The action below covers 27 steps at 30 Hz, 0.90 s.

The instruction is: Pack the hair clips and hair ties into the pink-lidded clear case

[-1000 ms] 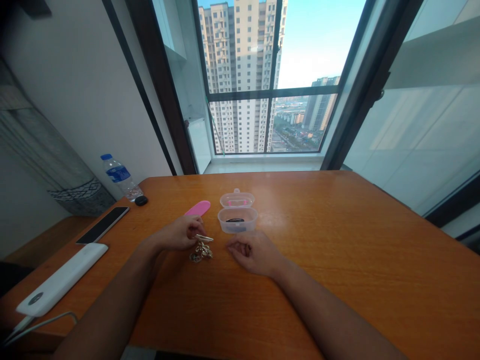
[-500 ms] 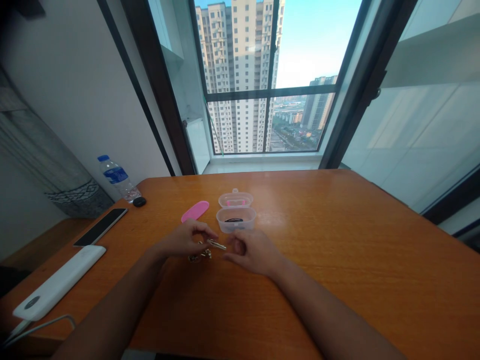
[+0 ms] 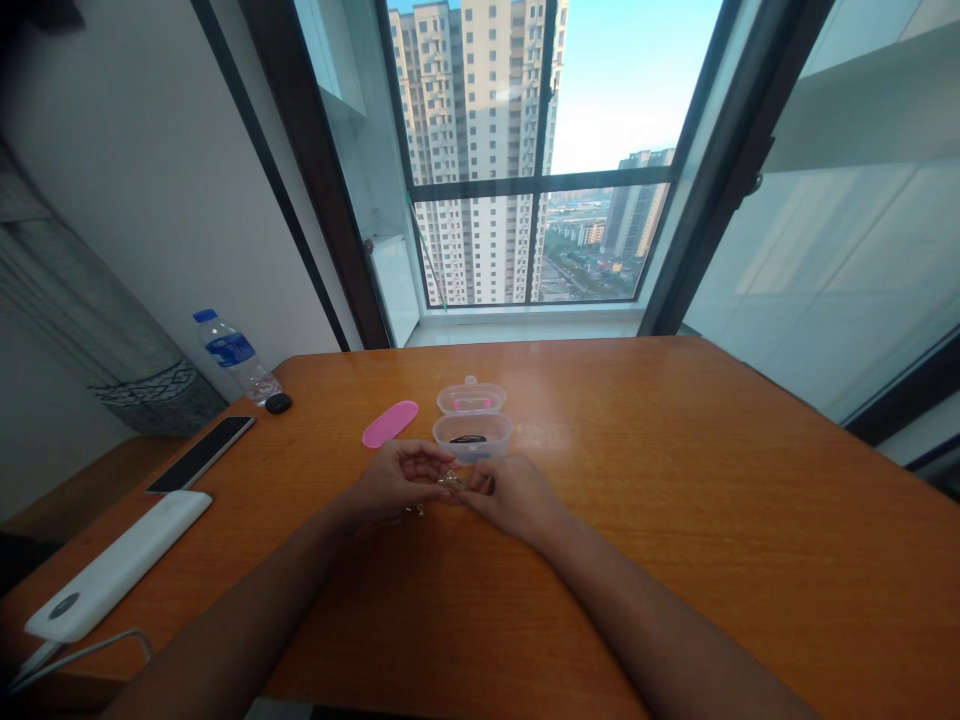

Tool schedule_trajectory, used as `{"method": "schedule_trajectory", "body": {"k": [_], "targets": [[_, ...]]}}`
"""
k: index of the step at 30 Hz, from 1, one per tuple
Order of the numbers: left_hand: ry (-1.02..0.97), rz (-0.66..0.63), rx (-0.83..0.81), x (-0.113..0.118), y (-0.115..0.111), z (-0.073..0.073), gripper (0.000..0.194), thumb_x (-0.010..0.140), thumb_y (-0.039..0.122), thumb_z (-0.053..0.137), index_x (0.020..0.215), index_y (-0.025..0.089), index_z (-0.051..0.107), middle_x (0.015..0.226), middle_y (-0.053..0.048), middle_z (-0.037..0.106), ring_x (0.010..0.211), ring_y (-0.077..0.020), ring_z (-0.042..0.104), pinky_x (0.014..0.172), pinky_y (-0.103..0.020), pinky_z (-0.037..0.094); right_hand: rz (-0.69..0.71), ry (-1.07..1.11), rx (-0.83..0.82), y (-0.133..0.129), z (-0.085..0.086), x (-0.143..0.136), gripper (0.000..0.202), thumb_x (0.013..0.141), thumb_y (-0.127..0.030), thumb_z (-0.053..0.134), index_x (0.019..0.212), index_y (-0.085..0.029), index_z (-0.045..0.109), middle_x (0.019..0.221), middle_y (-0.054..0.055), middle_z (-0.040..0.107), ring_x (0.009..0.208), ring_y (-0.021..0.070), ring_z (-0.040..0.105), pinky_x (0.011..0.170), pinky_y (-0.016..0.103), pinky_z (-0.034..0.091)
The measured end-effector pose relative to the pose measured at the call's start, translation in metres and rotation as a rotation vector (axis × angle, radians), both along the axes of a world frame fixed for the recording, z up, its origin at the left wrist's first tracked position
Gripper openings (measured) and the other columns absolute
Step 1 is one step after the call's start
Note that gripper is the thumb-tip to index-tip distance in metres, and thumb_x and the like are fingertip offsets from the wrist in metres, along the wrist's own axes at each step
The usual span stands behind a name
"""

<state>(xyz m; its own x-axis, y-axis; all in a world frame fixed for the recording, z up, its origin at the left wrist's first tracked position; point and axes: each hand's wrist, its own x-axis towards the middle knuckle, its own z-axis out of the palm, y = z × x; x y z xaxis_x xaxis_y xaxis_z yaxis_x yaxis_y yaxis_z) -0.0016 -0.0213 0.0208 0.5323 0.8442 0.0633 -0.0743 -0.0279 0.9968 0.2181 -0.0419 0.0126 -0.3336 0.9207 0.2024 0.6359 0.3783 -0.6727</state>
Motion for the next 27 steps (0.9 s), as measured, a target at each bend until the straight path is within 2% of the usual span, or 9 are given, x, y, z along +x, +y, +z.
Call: {"method": "schedule_trajectory", "body": {"k": [3,7,11,15,22,27], "targets": [[-0.066,0.017,-0.028,0.003,0.001,-0.002,0.054,0.055,0.018,0.09,0.104,0.011,0.069,0.096,-0.011,0.074,0.086,-0.0201,0.072,0.082,-0.033,0.059,-0.004,0.113,-0.074,0.0,-0.002,0.0,0.034,0.077,-0.05,0.072,0.065,-0.018,0.067,0.056,0.001,0.065,0.049,0.0137,0.057,0.043,0.023,0.033],[-0.052,0.051,-0.057,0.007,0.003,-0.004,0.049,0.063,0.024,0.087,0.107,0.011,0.071,0.094,-0.01,0.076,0.084,-0.019,0.072,0.082,-0.031,0.057,0.029,0.209,-0.215,-0.002,0.002,-0.002,0.04,0.073,-0.055,0.075,0.065,-0.018,0.067,0.054,0.002,0.067,0.048,0.0147,0.058,0.044,0.023,0.038],[0.012,0.025,-0.031,0.007,0.005,-0.006,0.044,0.07,0.03,0.082,0.11,0.013,0.072,0.09,-0.009,0.077,0.078,-0.0184,0.072,0.076,-0.029,0.056,0.068,0.26,-0.309,-0.004,0.008,-0.005,0.04,0.077,-0.056,0.07,0.072,-0.016,0.072,0.053,0.003,0.068,0.047,0.015,0.06,0.045,0.023,0.038],[0.013,-0.003,0.006,0.006,0.005,-0.005,0.048,0.074,0.037,0.079,0.114,0.012,0.07,0.083,-0.008,0.076,0.074,-0.02,0.072,0.072,-0.03,0.056,0.132,0.344,-0.383,-0.003,0.008,-0.005,0.039,0.081,-0.054,0.067,0.076,-0.015,0.071,0.053,0.003,0.069,0.046,0.0133,0.06,0.045,0.021,0.037],[-0.069,0.064,0.037,0.005,0.006,0.0,0.05,0.073,0.039,0.08,0.111,0.01,0.068,0.076,-0.006,0.072,0.065,-0.0171,0.069,0.065,-0.029,0.056,0.136,0.472,-0.431,-0.001,0.006,-0.006,0.041,0.078,-0.055,0.07,0.072,-0.015,0.068,0.056,0.003,0.069,0.048,0.0128,0.062,0.047,0.02,0.039],[-0.087,0.066,0.01,0.006,0.007,-0.004,0.053,0.069,0.038,0.082,0.111,0.01,0.066,0.084,-0.009,0.073,0.068,-0.0169,0.069,0.064,-0.028,0.056,0.143,0.458,-0.418,-0.001,0.008,-0.006,0.041,0.079,-0.055,0.069,0.074,-0.015,0.071,0.062,0.003,0.071,0.049,0.0126,0.063,0.047,0.021,0.041]]}}
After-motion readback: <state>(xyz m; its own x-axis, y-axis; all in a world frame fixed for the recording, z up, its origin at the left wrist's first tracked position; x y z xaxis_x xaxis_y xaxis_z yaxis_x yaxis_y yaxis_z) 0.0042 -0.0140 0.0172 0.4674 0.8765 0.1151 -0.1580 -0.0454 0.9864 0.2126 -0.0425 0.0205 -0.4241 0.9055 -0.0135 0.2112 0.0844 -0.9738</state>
